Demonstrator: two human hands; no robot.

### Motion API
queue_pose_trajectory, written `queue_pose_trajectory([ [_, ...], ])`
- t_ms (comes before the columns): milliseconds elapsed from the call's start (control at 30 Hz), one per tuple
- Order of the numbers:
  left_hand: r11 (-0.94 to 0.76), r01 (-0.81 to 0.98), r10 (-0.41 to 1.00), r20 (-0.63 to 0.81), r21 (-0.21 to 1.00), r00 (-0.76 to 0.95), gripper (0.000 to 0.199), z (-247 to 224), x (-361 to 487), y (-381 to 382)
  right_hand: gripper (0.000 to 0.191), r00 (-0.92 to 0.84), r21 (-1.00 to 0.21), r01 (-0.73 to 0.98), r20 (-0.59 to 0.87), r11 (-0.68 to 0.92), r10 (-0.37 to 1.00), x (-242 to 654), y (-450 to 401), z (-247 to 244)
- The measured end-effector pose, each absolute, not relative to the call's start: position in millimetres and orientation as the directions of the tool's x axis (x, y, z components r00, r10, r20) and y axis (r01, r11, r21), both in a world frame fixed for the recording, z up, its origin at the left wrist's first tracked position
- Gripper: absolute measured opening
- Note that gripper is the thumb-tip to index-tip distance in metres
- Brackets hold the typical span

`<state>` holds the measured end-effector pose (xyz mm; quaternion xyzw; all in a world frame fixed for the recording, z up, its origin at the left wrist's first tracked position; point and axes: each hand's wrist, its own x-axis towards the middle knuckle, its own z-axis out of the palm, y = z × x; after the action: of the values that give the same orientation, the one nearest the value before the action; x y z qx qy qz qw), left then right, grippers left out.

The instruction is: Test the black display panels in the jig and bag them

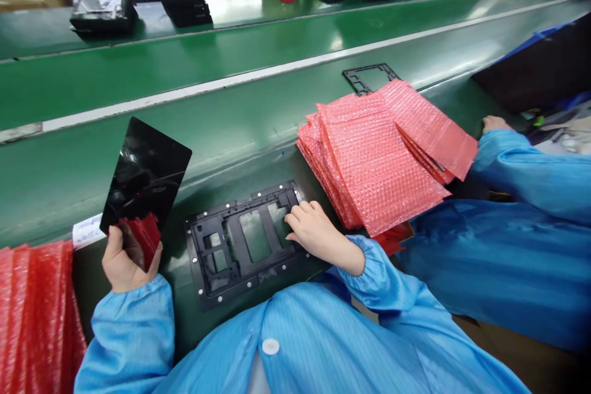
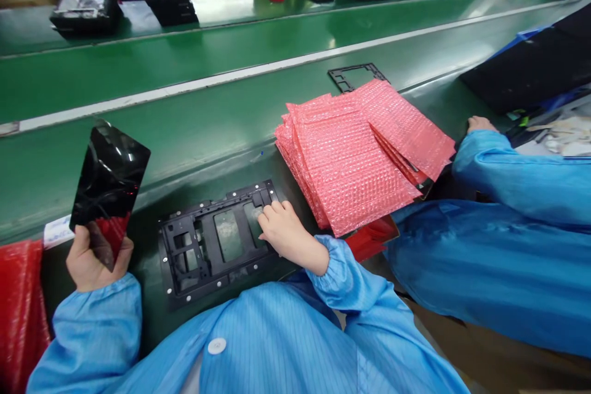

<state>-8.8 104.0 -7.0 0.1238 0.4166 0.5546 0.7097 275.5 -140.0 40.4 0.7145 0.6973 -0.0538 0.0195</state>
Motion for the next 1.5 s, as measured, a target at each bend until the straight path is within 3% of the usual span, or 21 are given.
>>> queue_pose_trajectory([
  [333, 0.384, -0.610, 0.880, -0.476, 0.693, 0.014, 0.029, -3, -6, 99, 0.030, 0.038, 0.000, 0.999, -0.077, -0.038, 0.996, 271, -141, 40],
  [633, 0.397, -0.650, 0.886, -0.456, 0.648, 0.086, 0.036, 1, -4, 99, 0.030, 0.067, 0.017, 0.998, -0.064, -0.066, 0.996, 266, -144, 44],
  [1133, 0.355, -0.633, 0.908, -0.415, 0.689, 0.057, 0.029, 3, 0, 96, 0.022, 0.089, 0.022, 0.996, -0.034, -0.088, 0.995, 261, -151, 43],
  [1500, 0.346, -0.686, 0.913, -0.399, 0.640, 0.088, 0.024, -7, -6, 100, 0.021, 0.096, 0.024, 0.995, -0.033, -0.095, 0.995, 260, -151, 43],
])
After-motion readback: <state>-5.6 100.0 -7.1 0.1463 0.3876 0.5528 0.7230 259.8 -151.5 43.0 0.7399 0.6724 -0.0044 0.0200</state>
